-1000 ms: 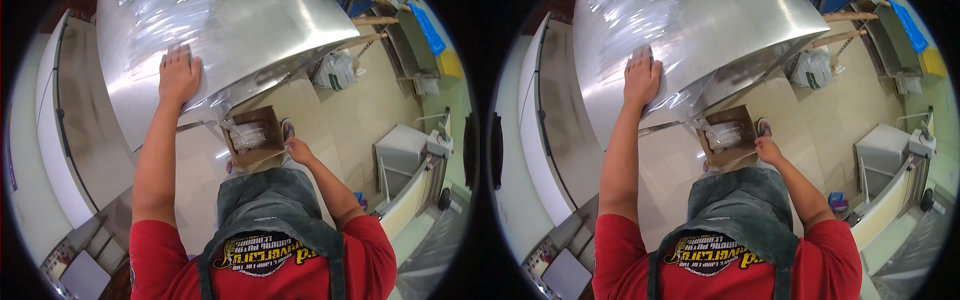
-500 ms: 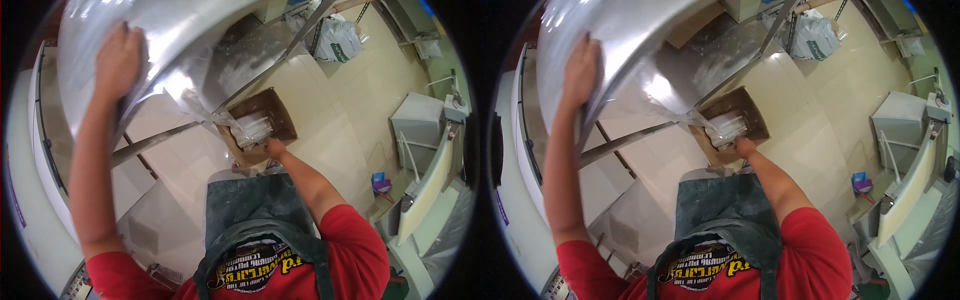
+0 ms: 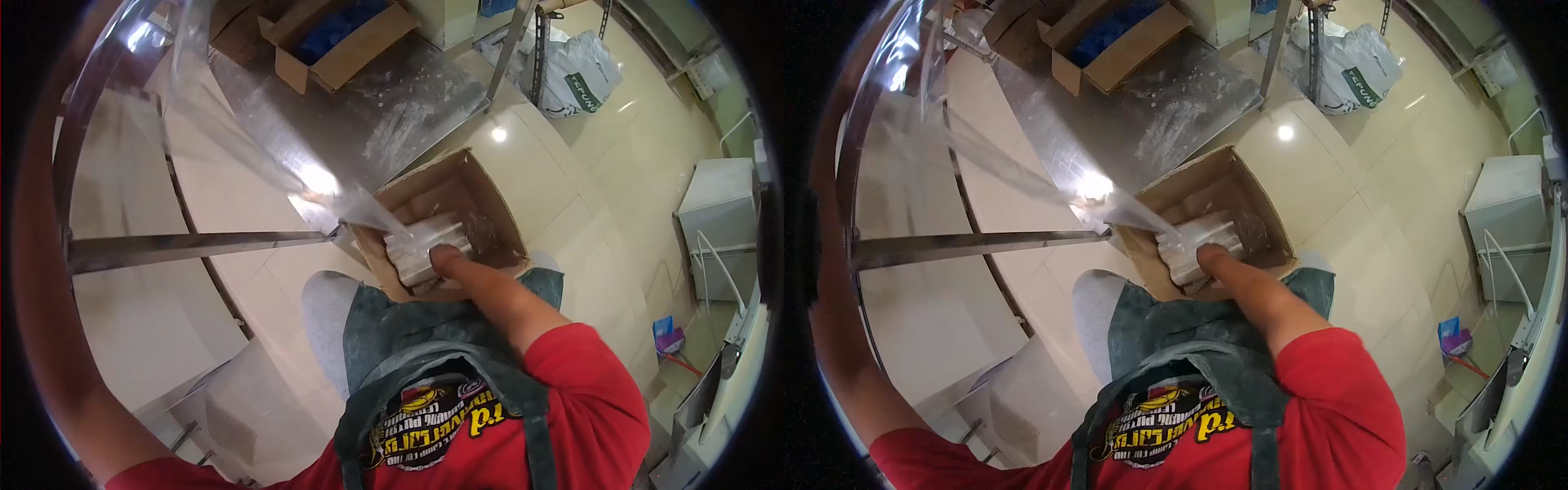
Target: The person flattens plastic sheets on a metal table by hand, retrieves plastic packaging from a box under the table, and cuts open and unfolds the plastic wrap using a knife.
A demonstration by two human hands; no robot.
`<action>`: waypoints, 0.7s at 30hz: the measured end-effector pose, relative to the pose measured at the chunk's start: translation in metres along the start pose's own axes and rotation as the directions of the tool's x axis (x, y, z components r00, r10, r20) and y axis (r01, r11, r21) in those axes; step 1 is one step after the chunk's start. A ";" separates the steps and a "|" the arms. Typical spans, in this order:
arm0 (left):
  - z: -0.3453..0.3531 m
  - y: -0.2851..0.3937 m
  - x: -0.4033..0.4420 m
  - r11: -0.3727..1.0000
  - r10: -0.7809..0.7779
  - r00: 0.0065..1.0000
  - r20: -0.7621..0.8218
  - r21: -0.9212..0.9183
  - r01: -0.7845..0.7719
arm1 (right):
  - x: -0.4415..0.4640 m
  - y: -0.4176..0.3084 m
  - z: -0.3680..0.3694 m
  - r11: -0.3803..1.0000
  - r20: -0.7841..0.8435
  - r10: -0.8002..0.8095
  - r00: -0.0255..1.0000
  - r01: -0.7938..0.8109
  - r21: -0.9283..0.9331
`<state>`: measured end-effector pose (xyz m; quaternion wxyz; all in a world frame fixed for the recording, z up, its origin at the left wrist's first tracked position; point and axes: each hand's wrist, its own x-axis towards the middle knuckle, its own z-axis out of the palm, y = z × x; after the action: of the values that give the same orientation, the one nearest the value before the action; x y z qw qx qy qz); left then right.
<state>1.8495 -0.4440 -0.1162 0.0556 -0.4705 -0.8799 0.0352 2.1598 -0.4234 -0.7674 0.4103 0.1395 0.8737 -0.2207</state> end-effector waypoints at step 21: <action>-0.015 -0.012 0.003 0.965 -0.068 0.995 0.079 0.259 0.046 | -0.013 0.072 -0.103 0.998 -0.271 0.014 0.963 -0.031 -0.056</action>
<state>1.8401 -0.4484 -0.0994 0.0783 -0.4319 -0.8827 0.1676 2.1308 -0.3099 -0.7189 0.2939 0.1660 0.9261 -0.1687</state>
